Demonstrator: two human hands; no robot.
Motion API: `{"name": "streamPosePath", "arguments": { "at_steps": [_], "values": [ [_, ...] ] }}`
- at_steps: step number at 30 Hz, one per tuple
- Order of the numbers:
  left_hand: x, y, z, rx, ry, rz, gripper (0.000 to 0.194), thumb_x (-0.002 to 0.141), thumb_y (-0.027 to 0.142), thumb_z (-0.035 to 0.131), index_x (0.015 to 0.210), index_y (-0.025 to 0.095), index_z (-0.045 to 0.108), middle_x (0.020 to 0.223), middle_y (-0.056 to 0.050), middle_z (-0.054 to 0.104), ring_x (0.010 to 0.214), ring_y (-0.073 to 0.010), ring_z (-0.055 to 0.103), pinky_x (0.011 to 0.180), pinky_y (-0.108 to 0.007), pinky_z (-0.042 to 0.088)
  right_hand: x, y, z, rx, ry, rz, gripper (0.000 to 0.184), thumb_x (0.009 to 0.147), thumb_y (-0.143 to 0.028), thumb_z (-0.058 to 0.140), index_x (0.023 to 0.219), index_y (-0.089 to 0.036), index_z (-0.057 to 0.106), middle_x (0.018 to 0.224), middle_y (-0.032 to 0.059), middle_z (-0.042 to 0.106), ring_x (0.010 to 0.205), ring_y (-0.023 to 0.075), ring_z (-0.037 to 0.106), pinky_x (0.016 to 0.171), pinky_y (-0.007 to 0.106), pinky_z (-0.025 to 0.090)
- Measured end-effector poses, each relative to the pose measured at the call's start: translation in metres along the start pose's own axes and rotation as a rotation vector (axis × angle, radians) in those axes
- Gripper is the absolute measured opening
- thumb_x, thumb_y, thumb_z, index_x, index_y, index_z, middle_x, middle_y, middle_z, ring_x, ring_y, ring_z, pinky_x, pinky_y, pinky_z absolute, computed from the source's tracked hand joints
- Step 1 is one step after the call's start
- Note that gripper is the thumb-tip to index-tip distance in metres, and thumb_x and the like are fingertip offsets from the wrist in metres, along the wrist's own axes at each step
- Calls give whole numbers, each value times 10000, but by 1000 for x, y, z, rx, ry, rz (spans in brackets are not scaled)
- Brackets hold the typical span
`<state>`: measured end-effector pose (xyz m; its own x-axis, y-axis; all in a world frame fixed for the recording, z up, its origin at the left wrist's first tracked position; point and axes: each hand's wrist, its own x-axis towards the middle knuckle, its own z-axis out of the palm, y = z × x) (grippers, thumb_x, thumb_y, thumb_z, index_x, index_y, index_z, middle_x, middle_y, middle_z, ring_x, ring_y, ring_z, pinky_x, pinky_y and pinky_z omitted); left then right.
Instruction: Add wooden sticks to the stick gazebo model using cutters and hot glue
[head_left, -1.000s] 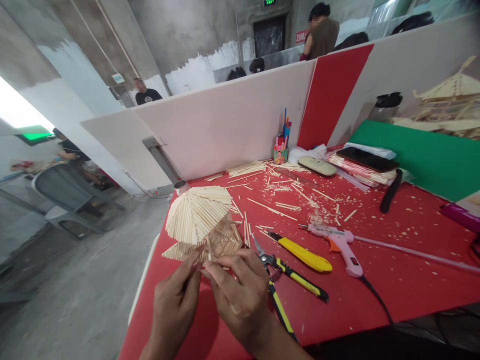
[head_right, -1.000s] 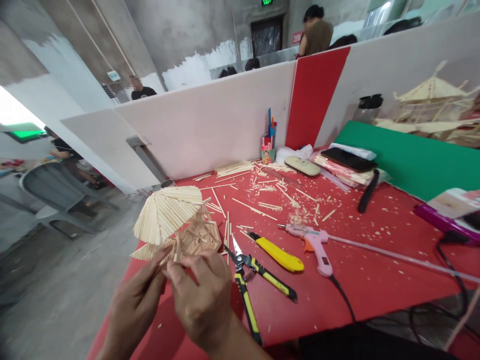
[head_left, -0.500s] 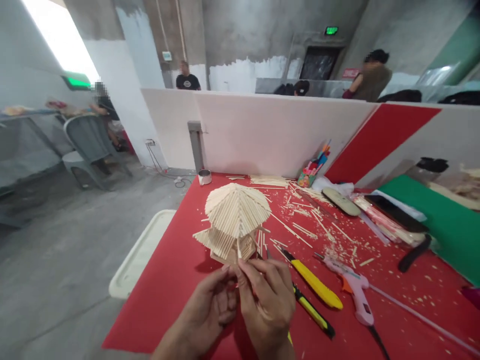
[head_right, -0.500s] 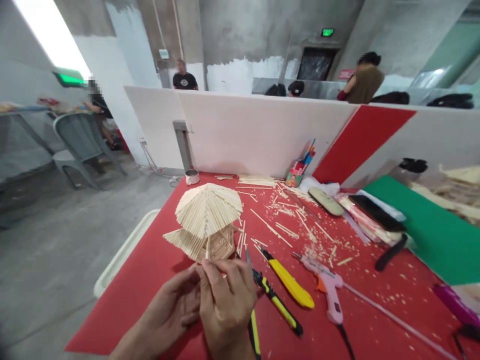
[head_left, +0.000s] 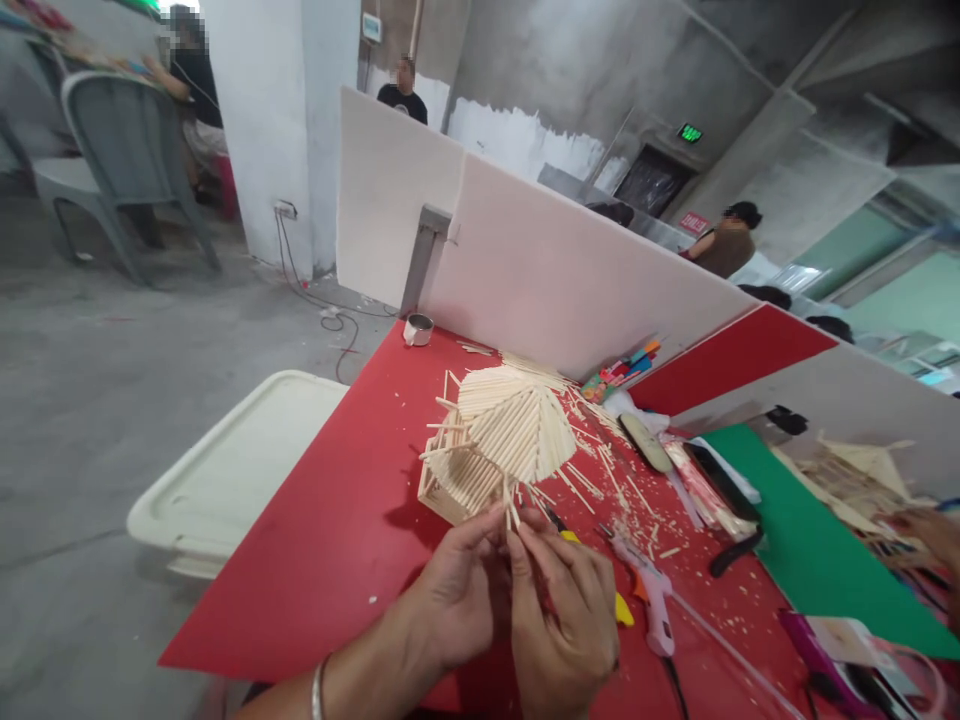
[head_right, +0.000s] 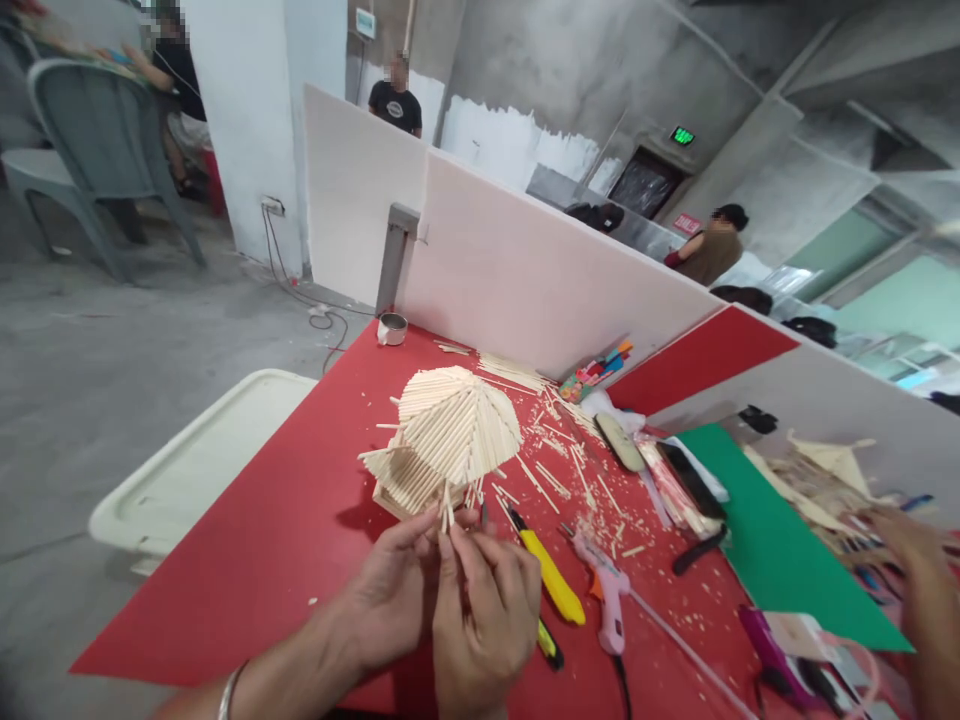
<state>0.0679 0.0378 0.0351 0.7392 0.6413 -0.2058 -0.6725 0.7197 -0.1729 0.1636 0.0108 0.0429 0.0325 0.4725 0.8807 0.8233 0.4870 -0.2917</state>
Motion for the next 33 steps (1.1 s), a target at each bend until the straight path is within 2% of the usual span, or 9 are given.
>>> {"name": "streamPosePath", "arguments": {
  "at_steps": [2,7,12,21,24,33],
  "values": [
    [3,-2,2,-9,-39,1,217,822,264,589,867,71,678,759,-77,710,708,-142,663,723,-230,488,0,-1,0,-34,16,-22,174,756,-94,689,912,-171,690,801,64,675,749,171,569,681,334,460],
    [10,-5,5,-20,-43,21,190,778,268,627,760,88,685,737,-87,709,718,-184,667,762,-295,495,4,-7,-2,-142,1,-99,140,764,-123,697,893,-177,693,780,54,676,751,168,573,722,349,462],
    [15,-5,6,-64,-26,18,142,753,214,639,730,78,676,691,-78,695,645,-161,651,751,-283,495,8,-9,-3,-239,-7,-146,120,762,-128,700,873,-171,695,753,49,674,738,164,586,749,363,480],
    [15,-5,11,-114,24,91,109,777,179,620,713,97,652,661,-72,681,583,-148,630,640,-265,497,9,-10,-3,-265,-25,-167,136,750,-125,709,876,-174,696,756,56,681,750,174,588,744,367,484],
    [14,-6,13,-110,52,112,144,803,199,599,707,102,645,641,-61,676,561,-143,629,617,-257,499,10,-11,-2,-265,-34,-173,126,749,-125,708,866,-171,695,750,60,681,747,177,583,726,361,482],
    [10,-3,19,-127,82,40,267,869,232,513,660,101,617,556,-52,649,490,-124,611,550,-232,490,11,-13,-4,-277,-74,-207,105,766,-140,697,867,-168,682,771,60,685,756,174,585,757,365,474]
  ]
}}
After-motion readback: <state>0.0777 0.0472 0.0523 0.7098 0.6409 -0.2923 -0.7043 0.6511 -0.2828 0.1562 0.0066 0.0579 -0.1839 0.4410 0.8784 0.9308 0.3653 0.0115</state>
